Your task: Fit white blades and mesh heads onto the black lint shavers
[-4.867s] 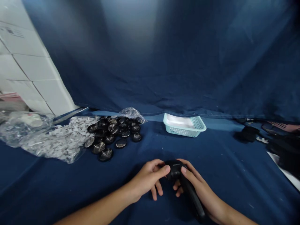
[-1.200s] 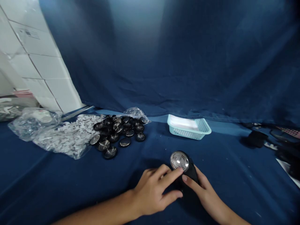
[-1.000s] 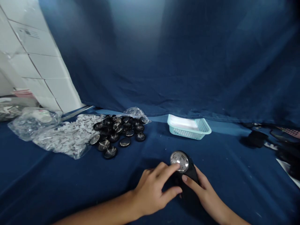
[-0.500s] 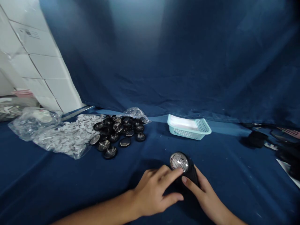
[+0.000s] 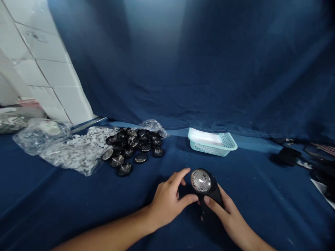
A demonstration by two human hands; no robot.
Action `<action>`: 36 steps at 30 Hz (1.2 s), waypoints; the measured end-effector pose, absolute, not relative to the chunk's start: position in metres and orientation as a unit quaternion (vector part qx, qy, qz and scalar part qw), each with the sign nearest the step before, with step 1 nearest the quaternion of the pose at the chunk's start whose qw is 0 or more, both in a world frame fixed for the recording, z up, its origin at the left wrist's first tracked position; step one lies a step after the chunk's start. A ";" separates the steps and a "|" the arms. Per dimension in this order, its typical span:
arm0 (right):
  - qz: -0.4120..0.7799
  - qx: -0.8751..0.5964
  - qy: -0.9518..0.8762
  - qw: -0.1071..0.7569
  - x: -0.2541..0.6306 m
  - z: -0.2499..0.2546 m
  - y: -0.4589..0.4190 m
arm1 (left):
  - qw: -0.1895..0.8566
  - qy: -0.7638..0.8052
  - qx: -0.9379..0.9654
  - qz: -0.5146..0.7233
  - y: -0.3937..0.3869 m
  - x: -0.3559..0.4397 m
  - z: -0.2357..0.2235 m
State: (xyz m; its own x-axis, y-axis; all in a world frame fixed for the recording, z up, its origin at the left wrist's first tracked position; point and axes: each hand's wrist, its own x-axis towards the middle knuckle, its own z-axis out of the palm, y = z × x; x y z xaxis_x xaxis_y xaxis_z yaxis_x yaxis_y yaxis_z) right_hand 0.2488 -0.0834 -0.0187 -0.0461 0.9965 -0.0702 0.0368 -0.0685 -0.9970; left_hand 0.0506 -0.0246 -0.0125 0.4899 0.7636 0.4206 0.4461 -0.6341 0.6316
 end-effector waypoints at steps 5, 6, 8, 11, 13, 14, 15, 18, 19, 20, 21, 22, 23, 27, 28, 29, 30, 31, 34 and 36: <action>0.514 -0.506 -0.507 0.471 0.247 -0.016 -0.083 | 0.233 0.369 0.824 0.361 -0.020 0.050 -0.016; 0.518 -0.508 -0.505 0.468 0.247 -0.016 -0.083 | 0.232 0.372 0.823 0.361 -0.021 0.050 -0.016; 0.522 -0.510 -0.500 0.467 0.247 -0.014 -0.082 | 0.224 0.374 0.825 0.360 -0.023 0.050 -0.016; 0.506 -0.507 -0.512 0.475 0.248 -0.014 -0.083 | 0.171 0.357 0.849 0.351 -0.026 0.050 -0.014; 0.488 -0.506 -0.530 0.475 0.249 -0.015 -0.083 | 0.117 0.328 0.871 0.346 -0.029 0.049 -0.013; 0.480 -0.507 -0.537 0.474 0.250 -0.016 -0.083 | 0.088 0.301 0.884 0.348 -0.031 0.049 -0.013; 0.476 -0.508 -0.540 0.474 0.250 -0.016 -0.083 | 0.063 0.269 0.894 0.351 -0.033 0.050 -0.013; 0.478 -0.512 -0.533 0.475 0.251 -0.019 -0.082 | 0.014 0.187 0.917 0.353 -0.039 0.052 -0.012; 0.478 -0.514 -0.530 0.476 0.252 -0.020 -0.082 | 0.007 0.174 0.921 0.348 -0.041 0.053 -0.011; 0.477 -0.516 -0.527 0.478 0.252 -0.021 -0.082 | 0.003 0.166 0.924 0.343 -0.043 0.054 -0.011; 0.475 -0.519 -0.525 0.479 0.252 -0.022 -0.082 | -0.001 0.161 0.928 0.337 -0.045 0.054 -0.010; 0.472 -0.521 -0.525 0.480 0.253 -0.024 -0.082 | -0.005 0.155 0.930 0.333 -0.046 0.054 -0.010; 0.470 -0.522 -0.526 0.479 0.253 -0.025 -0.082 | -0.008 0.149 0.932 0.330 -0.046 0.055 -0.010; 0.467 -0.515 -0.538 0.477 0.253 -0.025 -0.081 | -0.006 0.143 0.930 0.339 -0.045 0.054 -0.011; 0.466 -0.513 -0.540 0.477 0.253 -0.024 -0.081 | -0.002 0.146 0.927 0.346 -0.045 0.053 -0.011; 0.466 -0.512 -0.541 0.478 0.252 -0.022 -0.081 | 0.003 0.152 0.923 0.353 -0.044 0.053 -0.012; 0.466 -0.511 -0.542 0.478 0.252 -0.021 -0.081 | 0.011 0.162 0.919 0.360 -0.043 0.053 -0.012; 0.466 -0.509 -0.542 0.479 0.251 -0.019 -0.081 | 0.021 0.175 0.914 0.366 -0.043 0.053 -0.012; 0.469 -0.507 -0.541 0.480 0.250 -0.016 -0.081 | 0.061 0.222 0.896 0.379 -0.041 0.053 -0.013; 0.484 -0.510 -0.532 0.473 0.250 -0.016 -0.081 | 0.091 0.249 0.885 0.382 -0.039 0.052 -0.014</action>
State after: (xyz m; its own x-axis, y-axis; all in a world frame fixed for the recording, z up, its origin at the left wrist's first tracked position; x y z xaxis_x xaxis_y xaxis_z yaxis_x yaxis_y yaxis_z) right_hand 0.2498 -0.0811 -0.0161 -0.0333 0.9994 0.0099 0.0843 0.0126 -0.9964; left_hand 0.0525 -0.0388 -0.0142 0.5837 0.5106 0.6313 0.3714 -0.8593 0.3516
